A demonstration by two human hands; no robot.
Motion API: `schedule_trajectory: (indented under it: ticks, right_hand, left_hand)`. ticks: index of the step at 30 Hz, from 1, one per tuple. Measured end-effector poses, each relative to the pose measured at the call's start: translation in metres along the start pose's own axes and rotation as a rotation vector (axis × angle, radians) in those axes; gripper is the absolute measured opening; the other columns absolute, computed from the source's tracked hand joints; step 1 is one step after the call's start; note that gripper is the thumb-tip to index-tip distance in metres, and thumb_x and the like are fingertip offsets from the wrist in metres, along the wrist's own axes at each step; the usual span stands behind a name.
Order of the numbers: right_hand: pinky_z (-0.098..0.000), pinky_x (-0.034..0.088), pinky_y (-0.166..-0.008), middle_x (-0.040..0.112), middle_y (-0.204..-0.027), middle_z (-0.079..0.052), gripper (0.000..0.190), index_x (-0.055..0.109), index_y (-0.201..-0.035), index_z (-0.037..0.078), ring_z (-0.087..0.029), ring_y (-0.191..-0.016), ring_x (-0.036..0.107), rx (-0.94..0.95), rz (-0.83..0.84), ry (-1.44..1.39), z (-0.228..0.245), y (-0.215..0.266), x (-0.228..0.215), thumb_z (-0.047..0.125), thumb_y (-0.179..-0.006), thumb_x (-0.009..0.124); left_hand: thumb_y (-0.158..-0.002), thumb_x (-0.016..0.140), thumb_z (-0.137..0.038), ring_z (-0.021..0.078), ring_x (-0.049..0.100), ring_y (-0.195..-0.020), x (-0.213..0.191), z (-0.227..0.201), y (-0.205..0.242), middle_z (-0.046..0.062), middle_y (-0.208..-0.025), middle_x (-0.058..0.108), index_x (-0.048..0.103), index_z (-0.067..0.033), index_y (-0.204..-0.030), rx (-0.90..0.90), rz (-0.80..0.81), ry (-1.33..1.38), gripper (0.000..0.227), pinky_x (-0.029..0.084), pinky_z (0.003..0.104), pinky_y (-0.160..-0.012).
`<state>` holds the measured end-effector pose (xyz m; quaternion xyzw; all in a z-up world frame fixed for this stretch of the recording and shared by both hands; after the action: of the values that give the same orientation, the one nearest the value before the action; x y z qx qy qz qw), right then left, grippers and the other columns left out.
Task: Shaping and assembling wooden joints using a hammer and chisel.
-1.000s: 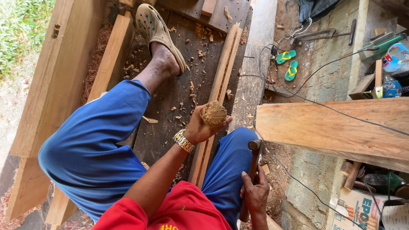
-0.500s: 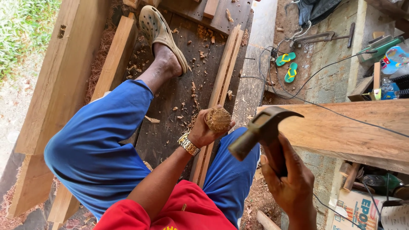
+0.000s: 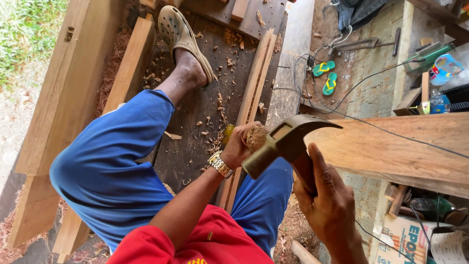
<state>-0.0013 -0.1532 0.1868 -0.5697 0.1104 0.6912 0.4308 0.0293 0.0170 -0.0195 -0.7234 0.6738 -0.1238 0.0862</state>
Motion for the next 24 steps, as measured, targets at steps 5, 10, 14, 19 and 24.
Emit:
schedule_trajectory:
  ticks: [5,10,14,19,24]
  right_hand:
    - [-0.0445,0.058,-0.060,0.070,-0.089,-0.020,0.082,0.040,-0.156,0.009,-0.032,-0.068,0.070,0.083,0.216,0.048,-0.020,0.004,0.034,0.008,-0.083,0.078]
    - [-0.0435,0.056,-0.052,0.071,-0.085,-0.019,0.085,0.039,-0.155,0.007,-0.029,-0.059,0.068,0.214,0.361,0.136,-0.016,0.007,0.017,0.013,-0.081,0.081]
    - [-0.0436,0.056,-0.065,0.067,-0.100,-0.020,0.073,0.037,-0.158,0.008,-0.030,-0.078,0.069,-0.002,-0.121,0.041,-0.008,0.019,0.000,0.012,-0.093,0.072]
    - [-0.0430,0.058,-0.056,0.071,-0.090,-0.019,0.078,0.043,-0.154,0.008,-0.029,-0.063,0.068,0.161,0.238,0.123,-0.034,0.024,0.047,0.009,-0.083,0.076]
    - [-0.0434,0.059,-0.058,0.073,-0.095,-0.019,0.082,0.042,-0.153,0.010,-0.030,-0.067,0.073,0.142,0.254,0.069,-0.016,0.018,0.030,0.012,-0.079,0.079]
  left_hand:
    - [-0.082,0.082,-0.017,0.0166,0.069,-0.089,0.002,-0.012,-0.005,0.009,-0.100,0.072,0.065,-0.0007,-0.109,0.057,-0.020,0.004,0.036,0.057,0.032,-0.084]
    - [-0.082,0.083,-0.019,0.0168,0.071,-0.087,0.007,0.004,-0.004,0.009,-0.098,0.073,0.068,-0.0019,-0.106,0.012,0.012,-0.012,0.033,0.058,0.031,-0.082]
    - [-0.081,0.087,-0.022,0.0176,0.075,-0.094,0.012,0.006,0.000,0.010,-0.105,0.075,0.068,-0.0029,-0.109,0.047,-0.033,-0.122,0.038,0.059,0.032,-0.089]
    - [-0.080,0.084,-0.018,0.0186,0.074,-0.093,0.012,-0.008,-0.006,0.011,-0.104,0.075,0.069,-0.0028,-0.111,0.056,-0.041,-0.097,0.038,0.059,0.032,-0.085]
    - [-0.082,0.083,-0.015,0.0144,0.069,-0.082,0.017,0.022,-0.003,0.006,-0.096,0.073,0.069,-0.0065,-0.103,0.038,0.019,0.018,0.027,0.059,0.031,-0.076]
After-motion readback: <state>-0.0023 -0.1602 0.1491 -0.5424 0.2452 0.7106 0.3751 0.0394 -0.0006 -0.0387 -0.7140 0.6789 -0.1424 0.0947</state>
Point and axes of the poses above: each hand's wrist, its own y-axis away from the middle knuckle, its own x-axis out of the palm, z = x × y, the point moved 4 cm from there along -y, towards the middle knuckle
